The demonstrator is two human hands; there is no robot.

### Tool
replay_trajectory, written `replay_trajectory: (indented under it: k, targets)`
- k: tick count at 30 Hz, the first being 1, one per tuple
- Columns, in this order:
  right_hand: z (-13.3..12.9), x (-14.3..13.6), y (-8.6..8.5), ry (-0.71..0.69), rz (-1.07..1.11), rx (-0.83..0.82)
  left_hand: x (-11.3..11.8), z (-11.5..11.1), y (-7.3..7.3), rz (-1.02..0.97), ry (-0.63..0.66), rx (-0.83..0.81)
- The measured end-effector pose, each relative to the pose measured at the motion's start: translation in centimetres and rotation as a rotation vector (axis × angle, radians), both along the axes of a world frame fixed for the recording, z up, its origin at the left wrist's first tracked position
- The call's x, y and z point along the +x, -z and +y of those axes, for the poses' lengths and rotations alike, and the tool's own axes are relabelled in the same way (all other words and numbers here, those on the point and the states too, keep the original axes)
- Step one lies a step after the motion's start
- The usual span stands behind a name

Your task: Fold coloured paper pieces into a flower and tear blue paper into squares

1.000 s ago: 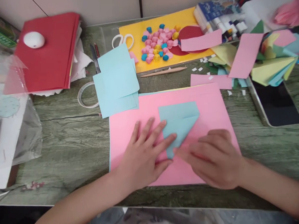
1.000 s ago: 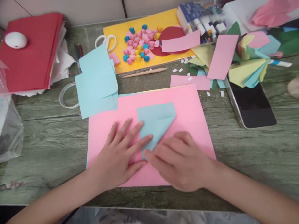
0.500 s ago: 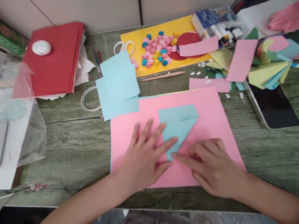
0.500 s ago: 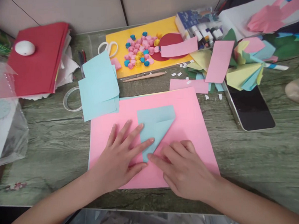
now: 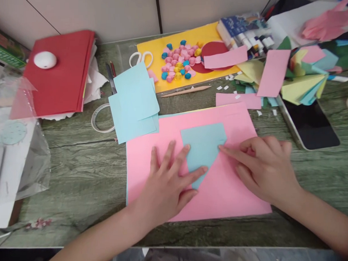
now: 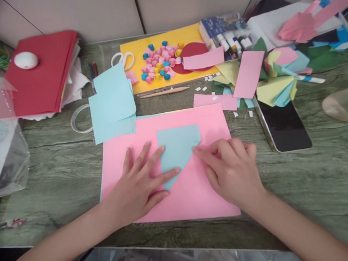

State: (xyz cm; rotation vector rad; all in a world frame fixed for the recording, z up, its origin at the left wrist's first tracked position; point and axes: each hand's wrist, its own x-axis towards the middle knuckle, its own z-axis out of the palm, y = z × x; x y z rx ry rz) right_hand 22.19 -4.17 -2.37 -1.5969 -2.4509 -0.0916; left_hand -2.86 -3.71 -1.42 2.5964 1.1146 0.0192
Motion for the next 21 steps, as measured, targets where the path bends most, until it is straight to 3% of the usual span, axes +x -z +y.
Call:
replay_trajectory:
  k: [5,10,15,21]
  targets:
    - [0.0,-0.2,0.0,0.107,-0.086,0.061,-0.1,-0.5,0.4,0.019,0.018,0.080]
    - [-0.2,-0.5,0.1,0.099,-0.105,0.075,-0.7,-1.3,1.2,-0.021,0.262,0.183]
    - [-0.2,-0.3,0.3,0.100,-0.081,0.043,-1.4,-0.9,0.6,-0.093,0.343,0.074]
    - [0.0,-0.1,0.4,0.086,-0.062,0.046,-2.1,0.4,-1.4,-0.135,0.313,-0.120]
